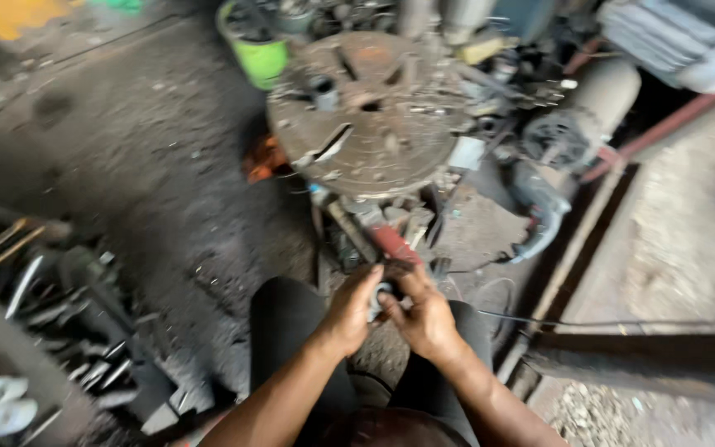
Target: The person uses a handheld grinder to smooth the edges of a small metal piece and then fits it onto a larger metal component.
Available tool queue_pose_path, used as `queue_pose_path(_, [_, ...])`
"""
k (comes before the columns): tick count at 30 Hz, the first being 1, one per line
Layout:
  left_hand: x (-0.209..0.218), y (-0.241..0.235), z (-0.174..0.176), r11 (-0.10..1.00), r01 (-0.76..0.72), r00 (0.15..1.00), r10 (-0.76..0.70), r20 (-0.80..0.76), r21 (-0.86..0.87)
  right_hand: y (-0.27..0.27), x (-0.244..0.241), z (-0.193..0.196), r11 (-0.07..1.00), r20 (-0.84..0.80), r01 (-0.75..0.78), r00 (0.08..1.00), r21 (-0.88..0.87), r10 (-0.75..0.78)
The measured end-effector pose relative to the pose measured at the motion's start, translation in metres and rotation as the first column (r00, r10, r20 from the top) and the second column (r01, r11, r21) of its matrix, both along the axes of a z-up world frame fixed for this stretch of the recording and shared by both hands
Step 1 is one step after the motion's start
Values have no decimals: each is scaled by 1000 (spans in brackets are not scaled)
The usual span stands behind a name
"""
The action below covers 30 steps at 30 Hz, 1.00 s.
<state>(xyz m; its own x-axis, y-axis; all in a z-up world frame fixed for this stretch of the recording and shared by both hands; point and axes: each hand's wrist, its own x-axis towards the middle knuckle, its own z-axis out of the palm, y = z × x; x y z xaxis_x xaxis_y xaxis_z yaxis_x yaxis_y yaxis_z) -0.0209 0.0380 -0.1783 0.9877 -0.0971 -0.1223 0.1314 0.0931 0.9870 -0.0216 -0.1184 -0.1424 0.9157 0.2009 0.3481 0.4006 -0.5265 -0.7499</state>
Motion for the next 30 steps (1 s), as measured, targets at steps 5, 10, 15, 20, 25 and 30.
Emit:
queue_pose_path(5, [8,-10,20,937,-97,981,33,-193,-334,4,6,-5,995,123,-51,992,85,40])
queue_pose_path(10, [4,-15,0,971,-113,962,53,-269,-210,-4,-2,-29,1000,43,14,999,-5,-14])
queue_pose_path(15, [-9,-21,-15,942,-243,909,138,-394,-232,0,-12,-33,995,-57,-63,996,83,68])
queue_pose_path(20, [-12,-19,5,949,-253,904,161,-397,-191,1,-11,-39,997,-105,-56,993,44,60])
queue_pose_path(25, [-21,-10,4,959,-242,909,173,-379,-144,5,-15,-38,996,-165,-73,983,49,80])
queue_pose_path(30, [-23,-7,-10,980,-185,941,153,-300,-80,1,-13,-46,999,-138,-42,989,33,46])
